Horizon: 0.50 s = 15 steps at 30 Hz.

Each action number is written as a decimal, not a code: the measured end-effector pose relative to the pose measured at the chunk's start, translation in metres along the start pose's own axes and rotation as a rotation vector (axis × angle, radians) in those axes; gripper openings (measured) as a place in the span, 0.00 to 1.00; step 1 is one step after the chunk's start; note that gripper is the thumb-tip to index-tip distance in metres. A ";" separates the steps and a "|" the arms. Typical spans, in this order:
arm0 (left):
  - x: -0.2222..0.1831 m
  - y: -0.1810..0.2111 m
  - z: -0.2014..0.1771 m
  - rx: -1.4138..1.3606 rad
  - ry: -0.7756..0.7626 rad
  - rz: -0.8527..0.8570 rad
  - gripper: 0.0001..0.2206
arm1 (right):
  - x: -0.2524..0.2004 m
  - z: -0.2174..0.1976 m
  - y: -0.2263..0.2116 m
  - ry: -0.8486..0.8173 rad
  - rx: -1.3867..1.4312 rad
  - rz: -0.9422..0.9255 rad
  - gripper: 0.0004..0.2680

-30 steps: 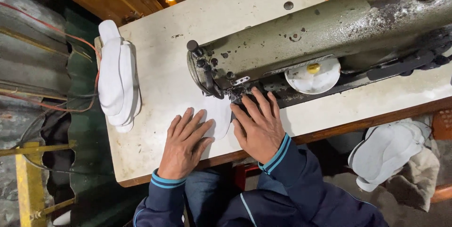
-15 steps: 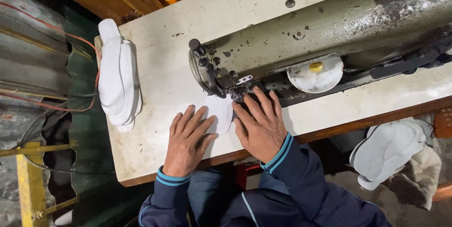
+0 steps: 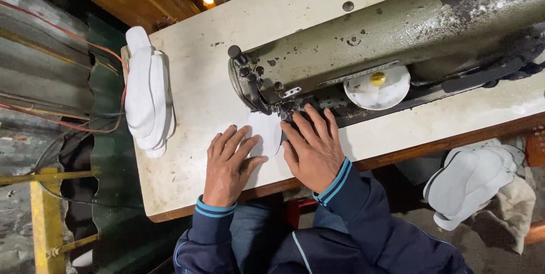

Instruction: Using an industrial sewing machine to stitch the edges of shoe insoles.

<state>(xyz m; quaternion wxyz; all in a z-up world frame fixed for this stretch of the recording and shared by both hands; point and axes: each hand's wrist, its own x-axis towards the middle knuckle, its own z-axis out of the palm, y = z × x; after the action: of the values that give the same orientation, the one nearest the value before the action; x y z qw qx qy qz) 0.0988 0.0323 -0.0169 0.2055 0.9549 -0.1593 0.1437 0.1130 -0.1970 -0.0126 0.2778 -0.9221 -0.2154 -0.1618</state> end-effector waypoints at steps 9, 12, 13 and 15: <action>-0.001 -0.001 0.006 0.013 0.013 0.004 0.23 | -0.002 0.001 0.002 -0.020 0.007 0.012 0.14; 0.001 0.001 0.005 0.025 0.005 0.010 0.22 | -0.002 -0.001 0.001 -0.006 0.015 0.012 0.13; 0.003 0.001 0.005 0.025 0.005 0.010 0.22 | -0.002 0.001 0.001 -0.006 0.015 0.012 0.13; 0.008 0.000 0.004 0.038 -0.045 0.029 0.24 | -0.004 0.003 0.003 0.005 0.001 0.014 0.13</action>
<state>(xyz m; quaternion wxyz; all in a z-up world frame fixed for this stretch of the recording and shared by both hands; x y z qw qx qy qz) 0.1065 0.0288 -0.0178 0.1815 0.9592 -0.1748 0.1283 0.1117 -0.1983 -0.0176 0.2798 -0.9231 -0.2081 -0.1622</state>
